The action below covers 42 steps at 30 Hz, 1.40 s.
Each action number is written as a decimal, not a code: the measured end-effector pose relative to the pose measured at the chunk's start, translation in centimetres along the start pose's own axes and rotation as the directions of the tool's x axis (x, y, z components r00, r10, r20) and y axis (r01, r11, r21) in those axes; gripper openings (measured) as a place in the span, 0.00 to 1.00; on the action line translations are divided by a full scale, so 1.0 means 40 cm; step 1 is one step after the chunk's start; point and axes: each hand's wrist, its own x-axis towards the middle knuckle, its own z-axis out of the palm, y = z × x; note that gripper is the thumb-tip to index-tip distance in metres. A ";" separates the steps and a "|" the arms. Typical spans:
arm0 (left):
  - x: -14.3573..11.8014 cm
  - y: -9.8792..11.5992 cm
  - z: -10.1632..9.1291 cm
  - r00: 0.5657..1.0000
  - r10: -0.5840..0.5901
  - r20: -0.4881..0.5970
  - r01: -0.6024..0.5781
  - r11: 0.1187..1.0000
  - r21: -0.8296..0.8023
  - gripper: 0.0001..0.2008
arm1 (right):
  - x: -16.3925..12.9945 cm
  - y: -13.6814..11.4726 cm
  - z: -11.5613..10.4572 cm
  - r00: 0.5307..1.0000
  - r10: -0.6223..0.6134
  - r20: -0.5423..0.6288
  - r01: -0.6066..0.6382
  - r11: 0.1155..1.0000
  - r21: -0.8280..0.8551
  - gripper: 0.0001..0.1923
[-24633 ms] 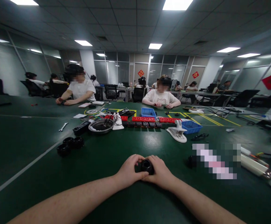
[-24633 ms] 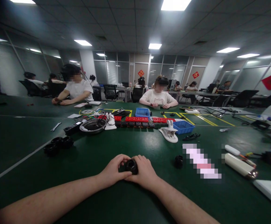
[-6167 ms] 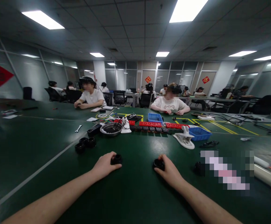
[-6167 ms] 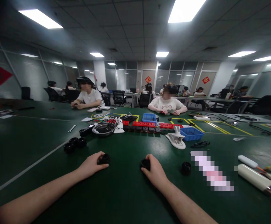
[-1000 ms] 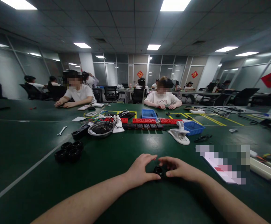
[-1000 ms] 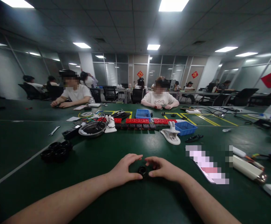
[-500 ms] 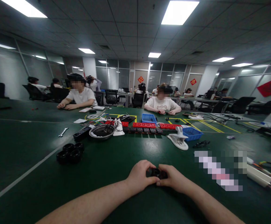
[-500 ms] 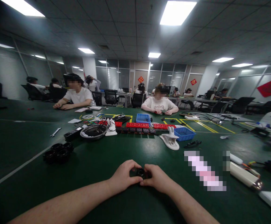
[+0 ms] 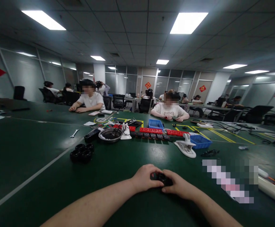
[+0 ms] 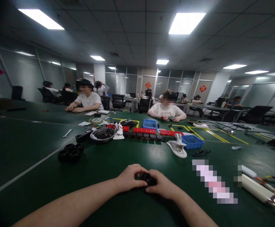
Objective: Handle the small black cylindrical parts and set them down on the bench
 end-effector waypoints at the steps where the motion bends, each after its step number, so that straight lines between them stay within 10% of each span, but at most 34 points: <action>1: 0.000 -0.001 -0.001 1.000 0.002 0.008 -0.002 1.000 -0.004 0.17 | -0.001 0.000 -0.005 1.000 0.016 0.024 -0.016 0.999 0.034 0.17; 7: 0.006 0.003 0.012 0.998 -0.056 0.016 0.057 0.998 -0.019 0.16 | 0.004 0.010 0.004 0.994 0.103 -0.021 -0.103 0.995 0.002 0.13; 15: 0.007 0.014 0.049 0.955 -0.247 -0.166 0.251 0.968 0.001 0.15 | 0.019 -0.016 0.074 0.905 0.142 -0.400 -0.326 0.835 -0.443 0.08; 22: 0.004 -0.008 0.023 0.996 -0.065 -0.053 0.065 0.998 -0.002 0.16 | 0.009 -0.005 0.038 0.987 0.022 -0.157 -0.041 0.992 -0.122 0.25; 28: 0.004 -0.019 0.007 0.999 0.009 0.051 -0.005 0.997 -0.081 0.16 | -0.006 -0.015 -0.017 0.997 -0.017 0.073 0.011 0.997 0.075 0.13; 42: 0.005 -0.014 0.029 0.994 -0.099 -0.048 0.094 0.991 -0.093 0.16 | 0.008 -0.018 0.058 0.954 0.097 -0.284 -0.207 0.897 -0.391 0.13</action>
